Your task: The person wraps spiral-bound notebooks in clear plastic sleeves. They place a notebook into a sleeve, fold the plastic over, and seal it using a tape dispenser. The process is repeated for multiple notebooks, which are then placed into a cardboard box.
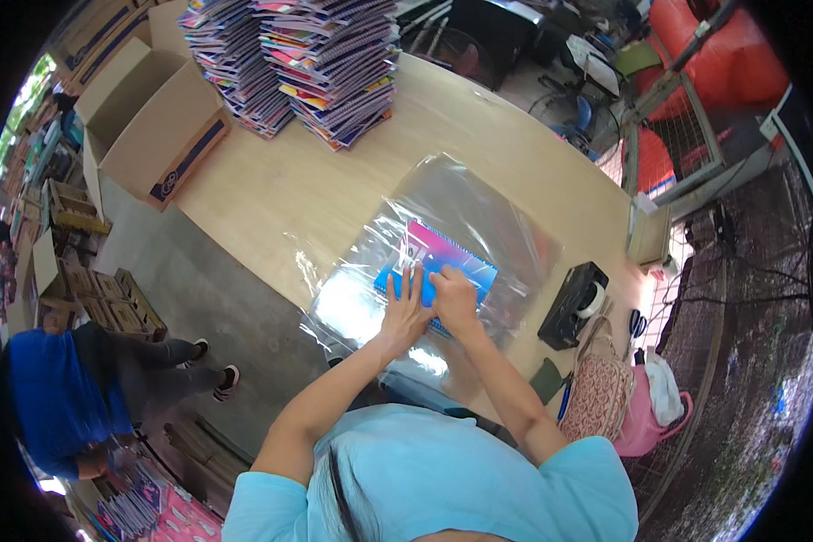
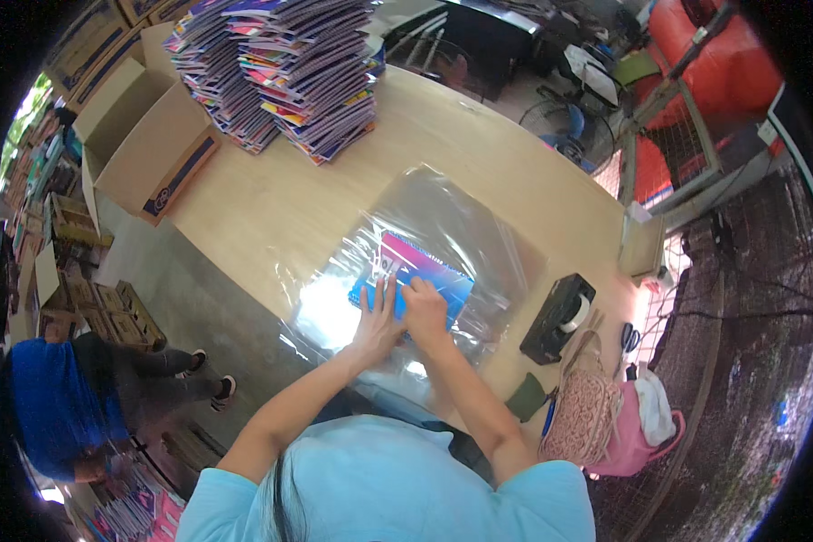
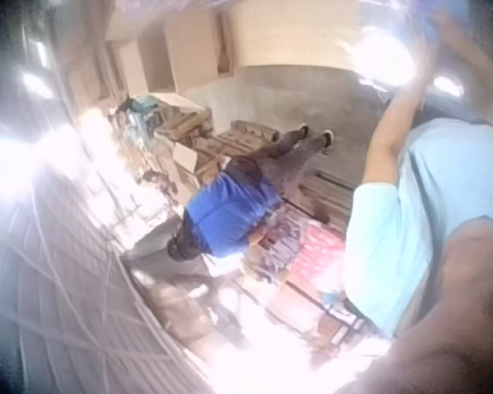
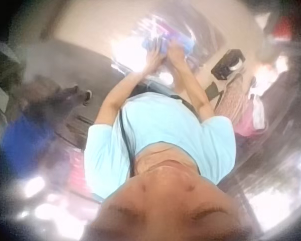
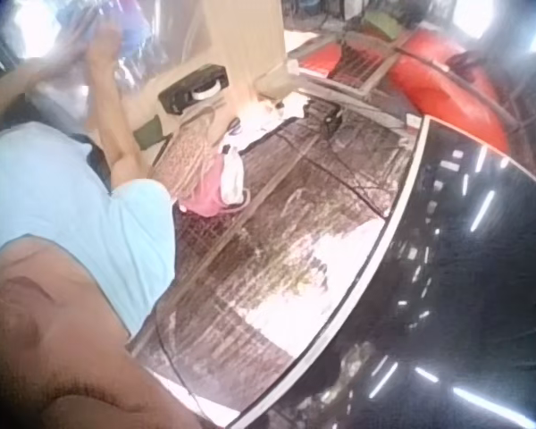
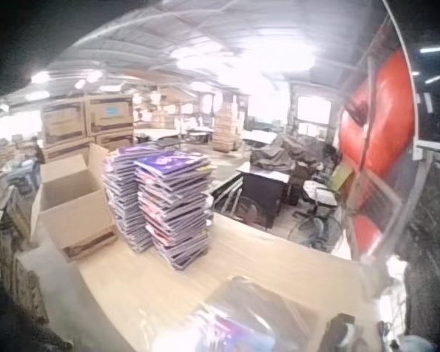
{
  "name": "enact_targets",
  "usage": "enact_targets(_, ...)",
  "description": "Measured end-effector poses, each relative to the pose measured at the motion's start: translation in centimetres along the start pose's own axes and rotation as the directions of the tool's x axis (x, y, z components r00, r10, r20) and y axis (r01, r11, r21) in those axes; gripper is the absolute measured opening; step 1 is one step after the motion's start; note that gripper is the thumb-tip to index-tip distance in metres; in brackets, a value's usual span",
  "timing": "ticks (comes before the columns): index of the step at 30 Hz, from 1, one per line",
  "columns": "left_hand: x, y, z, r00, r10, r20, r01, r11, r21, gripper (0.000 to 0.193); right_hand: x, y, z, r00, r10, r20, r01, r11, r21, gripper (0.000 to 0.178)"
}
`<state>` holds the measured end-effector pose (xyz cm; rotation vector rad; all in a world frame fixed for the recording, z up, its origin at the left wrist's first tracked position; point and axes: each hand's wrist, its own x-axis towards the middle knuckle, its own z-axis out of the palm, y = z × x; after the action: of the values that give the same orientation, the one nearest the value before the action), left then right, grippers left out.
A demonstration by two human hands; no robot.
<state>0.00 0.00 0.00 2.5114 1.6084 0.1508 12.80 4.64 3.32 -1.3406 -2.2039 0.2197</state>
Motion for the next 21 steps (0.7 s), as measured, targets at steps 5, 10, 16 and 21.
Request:
enact_targets(5, -0.2, 0.9, 2.1, 0.992, 0.02, -0.125, -0.027, 0.998, -0.06, 0.068, -1.5, -1.0, -0.4, 0.998, 0.043, -0.044, -0.045, 0.998, -0.04, 0.011)
enact_targets(10, 1.4, -0.4, 0.5, 0.994, 0.107, -0.016, -0.108, 0.991, -0.081, 0.079, -0.8, -0.7, 0.8, 0.984, 0.173, 0.039, -0.167, 0.978, -0.125, 0.007)
enact_targets(16, 1.3, -0.7, 1.8, 0.989, 0.107, -0.103, -0.118, 0.987, -0.111, 0.079, -1.2, -1.7, 2.1, 0.975, 0.22, 0.025, -0.21, 0.956, -0.207, 0.01)
enact_targets(21, -1.5, -3.5, 0.7, 0.963, 0.099, -0.25, -0.159, 0.96, -0.231, 0.051, -2.1, -2.5, -0.2, 0.948, 0.274, 0.162, -0.226, 0.937, -0.265, 0.049)
